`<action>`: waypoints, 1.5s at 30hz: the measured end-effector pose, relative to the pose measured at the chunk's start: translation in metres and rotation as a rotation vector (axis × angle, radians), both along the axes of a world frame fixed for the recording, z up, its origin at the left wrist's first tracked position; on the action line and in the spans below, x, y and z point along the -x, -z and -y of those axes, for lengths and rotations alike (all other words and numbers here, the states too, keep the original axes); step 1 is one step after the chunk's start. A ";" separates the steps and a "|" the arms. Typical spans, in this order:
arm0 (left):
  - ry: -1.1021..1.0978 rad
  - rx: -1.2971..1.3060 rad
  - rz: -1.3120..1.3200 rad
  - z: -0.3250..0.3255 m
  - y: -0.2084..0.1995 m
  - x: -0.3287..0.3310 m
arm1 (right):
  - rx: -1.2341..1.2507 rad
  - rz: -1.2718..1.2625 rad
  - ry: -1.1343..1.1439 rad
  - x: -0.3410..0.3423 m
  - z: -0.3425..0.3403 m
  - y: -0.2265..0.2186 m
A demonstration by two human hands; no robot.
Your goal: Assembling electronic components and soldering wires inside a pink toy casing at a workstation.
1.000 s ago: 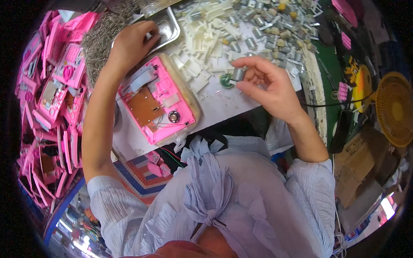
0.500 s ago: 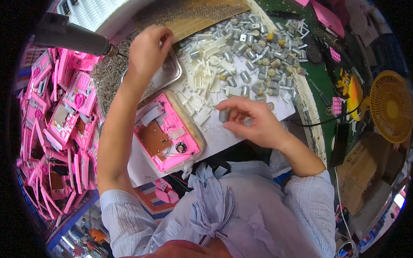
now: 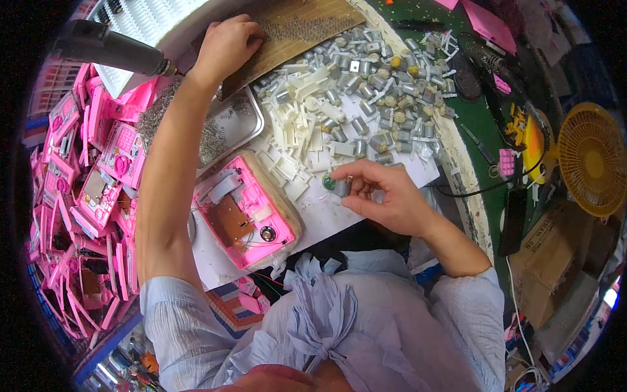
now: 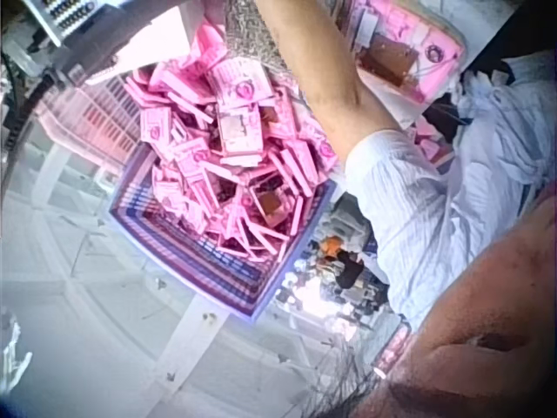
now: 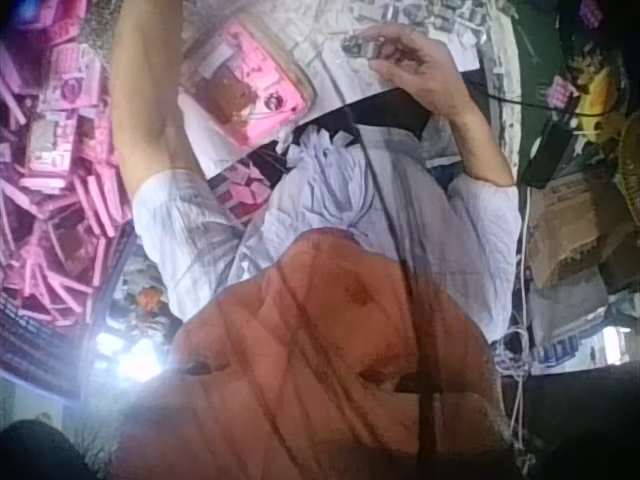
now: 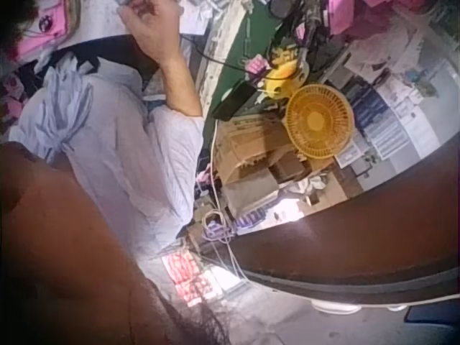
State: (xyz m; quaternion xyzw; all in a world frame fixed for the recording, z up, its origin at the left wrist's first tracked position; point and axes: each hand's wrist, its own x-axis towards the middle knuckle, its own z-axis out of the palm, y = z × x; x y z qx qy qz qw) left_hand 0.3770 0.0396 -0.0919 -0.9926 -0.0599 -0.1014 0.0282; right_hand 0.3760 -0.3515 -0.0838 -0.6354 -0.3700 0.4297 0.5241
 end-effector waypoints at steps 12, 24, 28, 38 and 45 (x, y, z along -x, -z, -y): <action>-0.041 -0.167 -0.041 0.006 0.010 -0.011 | -0.018 0.032 0.013 0.006 -0.002 -0.009; -0.028 0.122 0.528 0.044 -0.009 0.036 | 0.064 0.186 0.065 -0.006 -0.008 -0.005; -0.137 0.154 0.498 0.024 0.001 0.045 | 0.069 0.224 0.013 -0.010 -0.017 -0.005; -0.164 0.250 0.335 -0.005 0.011 0.039 | 0.015 0.267 0.006 -0.008 -0.018 0.000; -0.124 0.329 0.325 -0.007 -0.005 0.029 | 0.023 0.232 0.009 -0.016 -0.011 0.003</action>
